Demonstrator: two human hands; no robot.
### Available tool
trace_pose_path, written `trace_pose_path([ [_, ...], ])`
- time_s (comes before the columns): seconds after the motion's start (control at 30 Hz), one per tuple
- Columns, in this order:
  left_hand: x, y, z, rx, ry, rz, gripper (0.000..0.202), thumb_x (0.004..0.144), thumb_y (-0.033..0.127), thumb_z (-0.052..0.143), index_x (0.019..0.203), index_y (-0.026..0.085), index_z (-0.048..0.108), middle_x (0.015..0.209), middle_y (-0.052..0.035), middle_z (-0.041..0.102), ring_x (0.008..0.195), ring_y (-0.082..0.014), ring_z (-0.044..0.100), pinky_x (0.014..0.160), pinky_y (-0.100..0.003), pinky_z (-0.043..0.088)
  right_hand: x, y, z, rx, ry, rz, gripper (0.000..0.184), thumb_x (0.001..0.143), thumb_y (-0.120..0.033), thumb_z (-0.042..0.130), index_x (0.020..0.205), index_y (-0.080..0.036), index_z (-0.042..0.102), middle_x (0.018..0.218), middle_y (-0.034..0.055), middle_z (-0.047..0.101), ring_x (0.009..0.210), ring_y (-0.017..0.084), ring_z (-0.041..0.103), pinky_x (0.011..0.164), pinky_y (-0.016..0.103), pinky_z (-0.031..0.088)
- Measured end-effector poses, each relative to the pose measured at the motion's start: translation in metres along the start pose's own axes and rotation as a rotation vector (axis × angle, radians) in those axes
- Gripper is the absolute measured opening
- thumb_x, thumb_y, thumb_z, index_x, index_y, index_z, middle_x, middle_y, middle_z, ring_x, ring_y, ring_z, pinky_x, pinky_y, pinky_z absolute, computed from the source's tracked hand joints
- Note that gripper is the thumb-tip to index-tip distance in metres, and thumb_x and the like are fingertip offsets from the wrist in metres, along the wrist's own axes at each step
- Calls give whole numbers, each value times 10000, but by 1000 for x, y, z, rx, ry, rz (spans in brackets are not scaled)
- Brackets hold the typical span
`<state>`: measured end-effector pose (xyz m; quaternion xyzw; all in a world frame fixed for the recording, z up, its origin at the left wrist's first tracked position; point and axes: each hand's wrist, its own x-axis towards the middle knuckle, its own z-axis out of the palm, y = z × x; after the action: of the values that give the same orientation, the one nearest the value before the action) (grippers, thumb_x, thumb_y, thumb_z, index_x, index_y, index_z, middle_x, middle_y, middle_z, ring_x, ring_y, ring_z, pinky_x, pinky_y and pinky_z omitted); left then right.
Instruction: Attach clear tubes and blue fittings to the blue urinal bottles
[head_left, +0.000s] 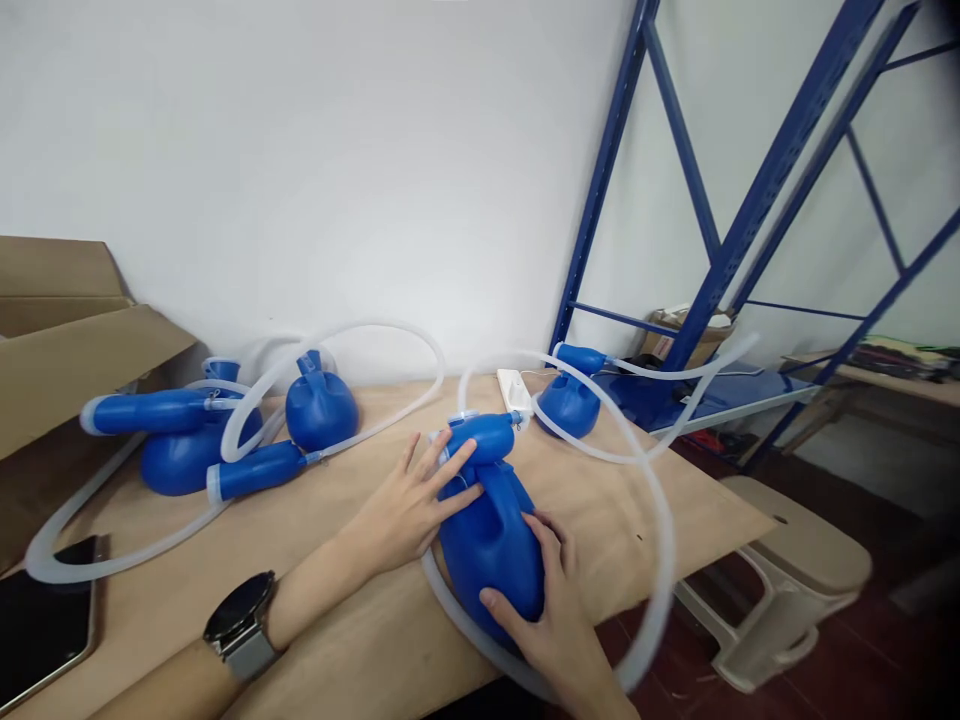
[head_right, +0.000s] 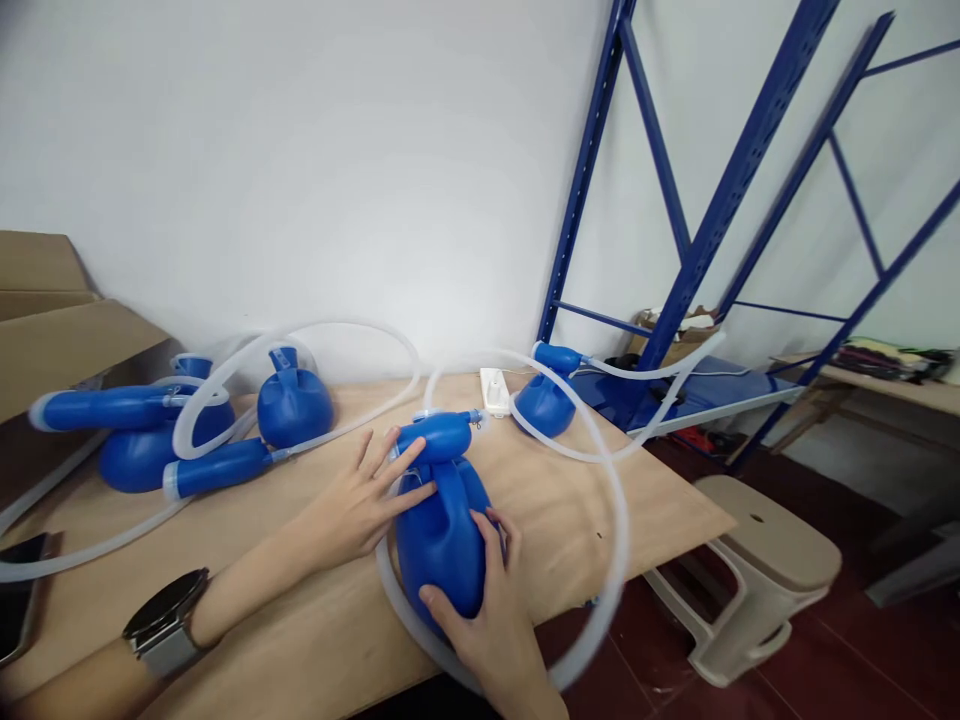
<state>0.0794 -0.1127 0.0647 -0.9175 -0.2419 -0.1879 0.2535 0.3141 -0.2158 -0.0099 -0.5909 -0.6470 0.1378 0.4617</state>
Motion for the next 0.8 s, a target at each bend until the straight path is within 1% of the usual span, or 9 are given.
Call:
trace_pose_path([
  [0.07,-10,2,7,-27,72,2,722,900,136,630,1572,298,424,1746,-173,121,1583,-526,33,1146,-798,294,3,-3,-1,5,-75,7,707,893,-522,700,1487,-277,407,1514,123,367,1438,335,446,1170,515,439],
  [0.13,-21,4,14,-62,130,33,762,898,126,608,1603,288,372,1750,-168,99,1588,-513,4,1156,-788,298,18,-5,2,2,-129,24,721,904,-525,691,1513,-288,384,1543,120,358,1453,326,432,1185,508,424],
  [0.27,-45,5,32,-157,119,70,786,892,99,550,1624,281,332,1740,-156,153,1598,-441,123,1193,-740,309,78,-6,22,-5,-218,3,786,907,-525,680,1563,-268,333,1581,133,343,1474,312,411,1213,488,387],
  [0.33,-55,5,43,-221,95,6,774,893,80,525,1615,296,350,1737,-148,165,1588,-415,194,1197,-707,339,110,-8,40,-24,-265,-27,832,915,-532,668,1600,-253,286,1610,149,320,1505,314,372,1230,485,359],
  [0.43,-66,4,63,-332,103,-194,677,942,92,482,1580,306,410,1733,-139,176,1575,-388,253,1191,-645,397,148,-16,76,-93,-292,-59,867,957,-573,603,1642,-200,225,1641,189,296,1544,339,306,1245,508,325],
  [0.5,-70,3,76,-393,101,-341,609,972,127,460,1559,288,444,1718,-146,221,1565,-376,284,1181,-613,427,167,-24,103,-150,-266,-61,880,978,-596,566,1655,-167,203,1647,215,291,1544,377,291,1221,550,346],
  [0.6,-74,2,91,-448,37,-488,541,988,205,465,1524,270,504,1687,-150,307,1550,-384,318,1175,-616,433,190,-38,143,-222,-209,-11,870,1005,-611,513,1672,-172,167,1671,240,260,1543,427,265,1142,619,417],
  [0.7,-76,0,97,-466,-25,-538,485,995,273,478,1470,251,572,1667,-161,348,1543,-393,335,1183,-615,423,214,-45,176,-244,-166,86,851,1019,-601,501,1683,-210,138,1704,237,208,1570,446,191,1096,654,443],
  [0.8,-76,-1,96,-466,-36,-547,477,1002,301,475,1461,227,579,1665,-179,342,1539,-396,345,1184,-611,421,239,-43,194,-209,-182,124,866,1035,-564,501,1691,-207,63,1743,228,54,1600,453,44,1143,677,369],
])
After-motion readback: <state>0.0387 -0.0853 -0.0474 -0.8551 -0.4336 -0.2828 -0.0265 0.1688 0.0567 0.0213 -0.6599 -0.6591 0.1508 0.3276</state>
